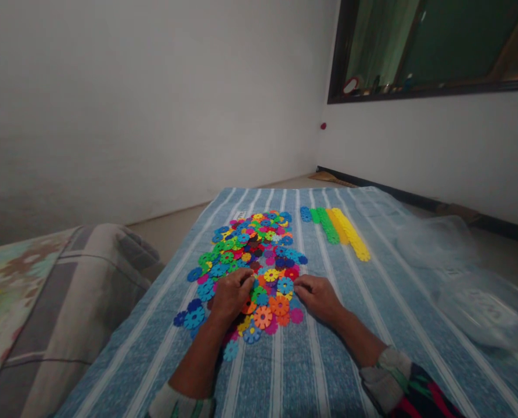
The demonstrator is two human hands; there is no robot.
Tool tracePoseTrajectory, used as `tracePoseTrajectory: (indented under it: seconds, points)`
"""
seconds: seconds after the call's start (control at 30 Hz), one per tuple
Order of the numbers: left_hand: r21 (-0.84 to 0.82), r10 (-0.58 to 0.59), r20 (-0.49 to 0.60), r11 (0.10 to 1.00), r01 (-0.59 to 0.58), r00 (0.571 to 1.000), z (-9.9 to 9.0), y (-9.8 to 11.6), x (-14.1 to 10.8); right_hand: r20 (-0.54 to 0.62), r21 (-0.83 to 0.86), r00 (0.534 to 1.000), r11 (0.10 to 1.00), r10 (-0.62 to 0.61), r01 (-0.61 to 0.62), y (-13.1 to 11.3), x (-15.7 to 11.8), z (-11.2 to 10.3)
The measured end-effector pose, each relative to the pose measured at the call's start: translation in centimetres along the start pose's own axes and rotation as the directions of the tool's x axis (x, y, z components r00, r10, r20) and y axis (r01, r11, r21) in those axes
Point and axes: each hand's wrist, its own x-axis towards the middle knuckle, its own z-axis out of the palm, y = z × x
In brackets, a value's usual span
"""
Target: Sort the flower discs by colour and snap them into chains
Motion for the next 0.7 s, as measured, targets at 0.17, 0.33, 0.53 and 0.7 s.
tracePoseTrajectory:
  seconds: [0.17, 0.33, 0.53, 0.7]
  points:
    - [0.012, 0.005, 0.003, 1.0, -0.005, 1.0, 0.02, 0.02, -0.05, 0.019, 0.012, 1.0, 1.0, 0.0, 0.0, 0.01, -0.06, -0.15]
    - [-0.007, 0.015, -0.015, 1.0, -0.015, 1.0, -0.01, 0.21, 0.0, 0.021, -0.026, 1.0, 1.0, 0.003, -0.002, 0.16, 0.0, -0.16]
    - [-0.023, 0.004, -0.003, 1.0, -0.004, 1.0, -0.15, 0.49, 0.02, 0.015, -0.036, 1.0, 0.999, 0.002, -0.001, 0.21, 0.08, -0.06]
    - [-0.029, 0.015, -0.011, 0.999, -0.015, 1.0, -0.18, 0.34, 0.05, 0.003, -0.033, 1.0, 0.999, -0.006, 0.006, 0.07, 0.16, -0.05]
